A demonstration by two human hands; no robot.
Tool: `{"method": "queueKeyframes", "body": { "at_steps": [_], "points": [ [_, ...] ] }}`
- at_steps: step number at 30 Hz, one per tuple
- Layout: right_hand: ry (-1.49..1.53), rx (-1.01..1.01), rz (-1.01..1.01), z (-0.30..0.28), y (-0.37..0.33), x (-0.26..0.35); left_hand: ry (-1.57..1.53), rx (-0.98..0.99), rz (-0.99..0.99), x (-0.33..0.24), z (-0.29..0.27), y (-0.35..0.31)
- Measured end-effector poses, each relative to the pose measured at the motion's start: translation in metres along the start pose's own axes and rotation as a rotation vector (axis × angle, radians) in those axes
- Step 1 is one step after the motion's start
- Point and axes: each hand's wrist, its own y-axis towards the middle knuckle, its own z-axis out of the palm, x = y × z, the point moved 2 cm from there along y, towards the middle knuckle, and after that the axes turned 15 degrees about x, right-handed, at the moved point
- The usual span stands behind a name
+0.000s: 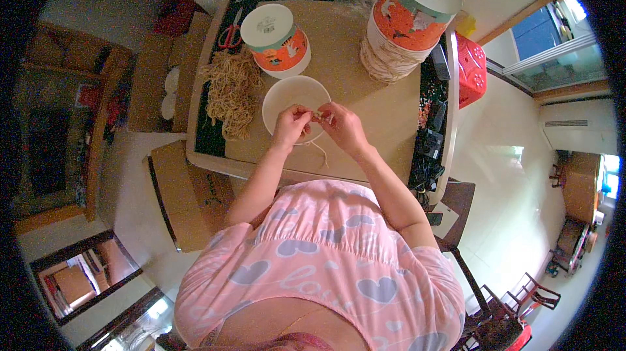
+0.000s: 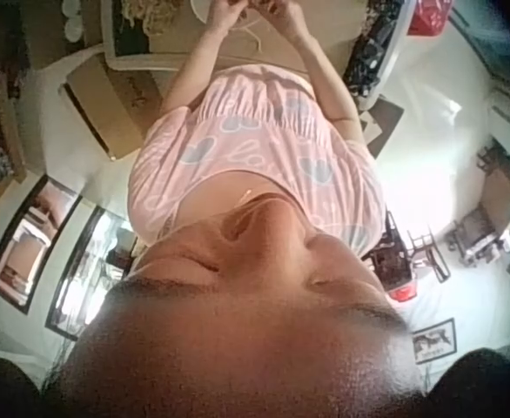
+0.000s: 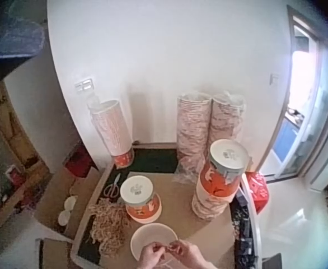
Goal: Secure stacks of paper cups using rubber bands for packaging.
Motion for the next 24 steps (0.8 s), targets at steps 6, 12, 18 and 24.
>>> {"method": "queueKeyframes", "body": {
  "at_steps": [6, 12, 18, 24],
  "points": [
    [-0.007, 0.009, -0.005, 0.001, 0.002, -0.004, -0.04, -0.005, -0.026, -0.003, -0.001, -0.002],
    [-0.007, -0.024, -0.023, 0.002, 0.003, -0.003, -0.042, 0.018, -0.052, -0.003, -0.002, -0.003],
    [-0.02, -0.035, -0.041, 0.002, 0.004, -0.005, 0.075, 0.057, -0.034, -0.002, -0.003, -0.004],
    [0.006, -0.033, -0.035, 0.002, 0.003, -0.008, 0.101, 0.027, -0.041, -0.002, 0.0, -0.002]
  ]
}}
